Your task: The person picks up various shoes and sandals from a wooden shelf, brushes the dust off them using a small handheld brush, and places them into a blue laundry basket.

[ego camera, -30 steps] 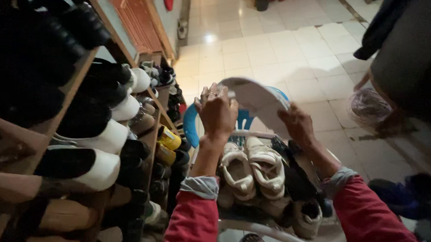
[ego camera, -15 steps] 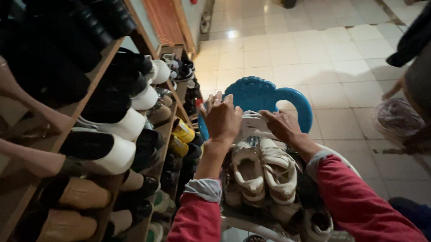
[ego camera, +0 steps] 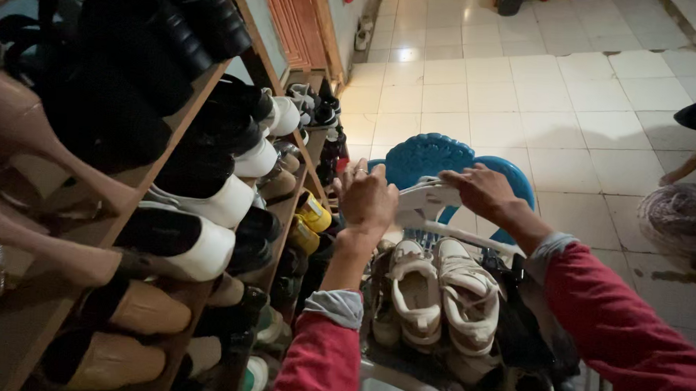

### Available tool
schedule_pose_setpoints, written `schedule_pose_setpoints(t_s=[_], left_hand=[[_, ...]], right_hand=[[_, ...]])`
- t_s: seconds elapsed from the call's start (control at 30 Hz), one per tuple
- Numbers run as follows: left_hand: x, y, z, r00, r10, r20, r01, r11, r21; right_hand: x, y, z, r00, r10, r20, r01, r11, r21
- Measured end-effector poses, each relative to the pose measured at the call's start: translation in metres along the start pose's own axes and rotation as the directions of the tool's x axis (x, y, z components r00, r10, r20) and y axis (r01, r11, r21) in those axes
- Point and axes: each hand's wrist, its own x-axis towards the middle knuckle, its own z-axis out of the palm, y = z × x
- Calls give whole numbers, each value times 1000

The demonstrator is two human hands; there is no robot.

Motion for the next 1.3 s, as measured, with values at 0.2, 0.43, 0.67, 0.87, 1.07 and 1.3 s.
schedule_pose_setpoints(t_s=[0.2, 0.43, 0.67, 0.87, 1.07, 1.3], left_hand=[[-5, 15, 7, 998, 5, 66, -3, 999, -37], [-15, 11, 11, 994, -26, 108, 30, 999, -28], [-27, -1, 7, 998, -29, 55, 29, 1000, 9], [-33, -18, 16, 997, -41, 68, 42, 999, -5], [-34, -22, 19, 999, -1, 50, -1, 1000, 31], [-36, -9, -4, 999, -39, 37, 38, 998, 45]], right_hand=[[-5, -10, -8, 999, 5, 47, -7, 999, 42], [20, -2, 68, 972, 11, 234, -5, 1000, -27], [47, 10, 113, 991, 88, 100, -93, 994, 52], [56, 14, 104, 970, 172, 170, -187, 980, 73], [72, -3, 104, 973, 64, 221, -61, 998, -22], [87, -59, 148, 944, 52, 325, -20, 995, -100]])
